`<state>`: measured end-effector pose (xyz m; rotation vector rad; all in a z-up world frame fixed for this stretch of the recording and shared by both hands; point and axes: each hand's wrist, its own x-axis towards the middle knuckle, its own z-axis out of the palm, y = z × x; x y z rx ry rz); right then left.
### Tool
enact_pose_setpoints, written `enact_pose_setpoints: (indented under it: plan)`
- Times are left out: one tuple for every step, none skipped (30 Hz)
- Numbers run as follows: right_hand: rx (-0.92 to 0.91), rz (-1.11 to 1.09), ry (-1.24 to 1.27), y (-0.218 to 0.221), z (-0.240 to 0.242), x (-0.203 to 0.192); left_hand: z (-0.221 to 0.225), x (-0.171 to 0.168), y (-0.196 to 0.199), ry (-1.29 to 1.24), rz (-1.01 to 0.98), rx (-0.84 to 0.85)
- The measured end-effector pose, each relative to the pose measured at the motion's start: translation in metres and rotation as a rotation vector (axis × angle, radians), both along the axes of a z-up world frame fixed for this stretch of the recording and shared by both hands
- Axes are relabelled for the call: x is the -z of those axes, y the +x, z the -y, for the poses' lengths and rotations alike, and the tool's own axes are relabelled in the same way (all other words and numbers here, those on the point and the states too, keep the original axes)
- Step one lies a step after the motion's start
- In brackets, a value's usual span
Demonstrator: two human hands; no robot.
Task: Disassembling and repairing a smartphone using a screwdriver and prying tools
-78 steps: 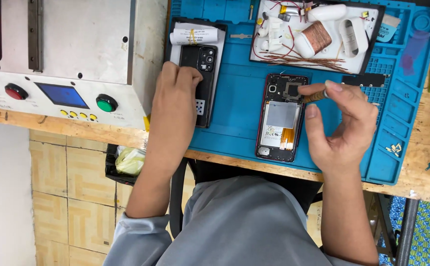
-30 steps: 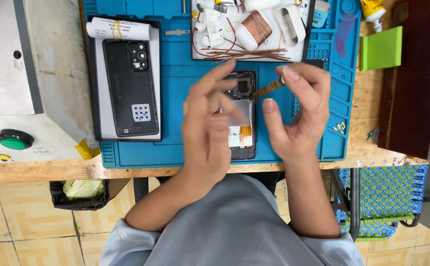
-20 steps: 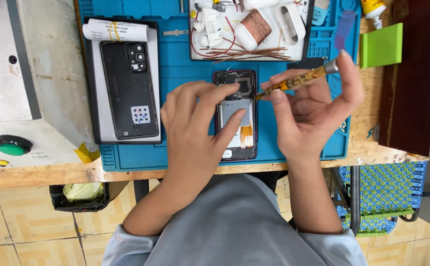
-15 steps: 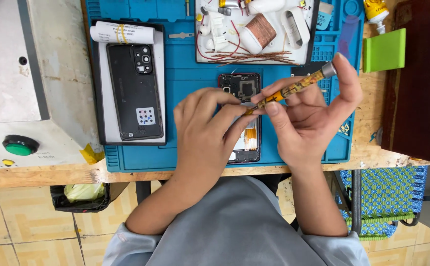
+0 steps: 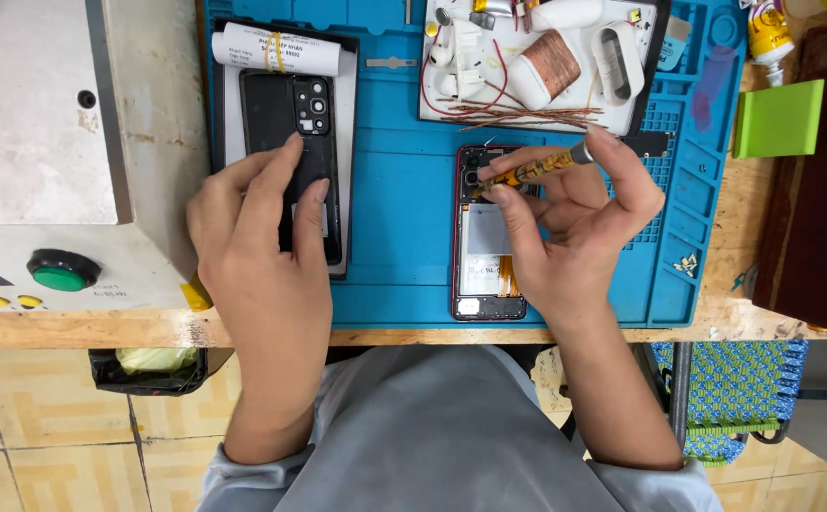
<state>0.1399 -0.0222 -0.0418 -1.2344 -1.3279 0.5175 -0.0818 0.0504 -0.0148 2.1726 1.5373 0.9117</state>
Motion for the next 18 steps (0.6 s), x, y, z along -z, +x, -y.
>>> enact_pose_setpoints:
  plan:
    - [0.007,0.013,-0.004,0.001,0.000,0.001,-0.001,0.001,0.000,-0.015,0.011,-0.001]
    - [0.009,0.016,-0.004,0.001,-0.001,0.001,-0.003,-0.002,0.002,-0.015,0.014,0.001]
    - [0.001,0.005,-0.003,0.000,-0.001,0.000,-0.004,-0.005,0.004,-0.017,0.041,0.016]
    - [-0.006,-0.007,-0.002,0.000,-0.002,0.000,-0.004,-0.008,0.005,-0.018,0.067,0.031]
    - [-0.008,-0.006,-0.003,0.000,-0.001,0.001,-0.004,-0.009,0.006,-0.019,0.069,0.029]
    - [0.003,0.010,0.004,-0.001,-0.001,0.002,-0.004,-0.010,0.008,-0.025,0.089,0.054]
    - [0.012,0.027,0.013,0.000,-0.001,0.003,-0.004,-0.011,0.009,-0.029,0.110,0.078]
    - [0.010,0.029,0.013,0.002,-0.001,0.003,-0.005,-0.011,0.010,-0.028,0.112,0.076]
    - [-0.024,0.100,0.028,0.005,0.000,0.004,-0.005,-0.012,0.011,-0.029,0.121,0.110]
    - [-0.058,0.170,0.042,0.008,0.000,0.004,-0.005,-0.013,0.012,-0.030,0.130,0.144]
    - [-0.057,0.169,0.042,0.010,0.004,0.002,-0.007,-0.015,0.013,-0.030,0.129,0.145]
    - [-0.041,0.334,0.028,0.013,0.008,-0.001,-0.008,-0.017,0.015,-0.047,0.149,0.218]
    - [-0.021,0.501,0.016,0.015,0.011,-0.004,-0.010,-0.020,0.016,-0.061,0.168,0.296]
    - [-0.015,0.501,0.020,0.014,0.009,-0.015,-0.013,-0.020,0.019,-0.056,0.167,0.300]
    - [0.036,0.602,0.018,0.013,0.005,-0.025,-0.016,-0.021,0.022,-0.182,0.210,0.442]
    - [0.088,0.703,0.016,0.012,0.002,-0.037,-0.019,-0.022,0.025,-0.308,0.249,0.585]
    - [0.098,0.705,0.031,0.013,0.000,-0.035,-0.019,-0.022,0.031,-0.291,0.247,0.591]
    - [0.079,0.713,0.034,0.014,-0.001,-0.034,-0.018,-0.022,0.037,-0.345,0.351,0.695]
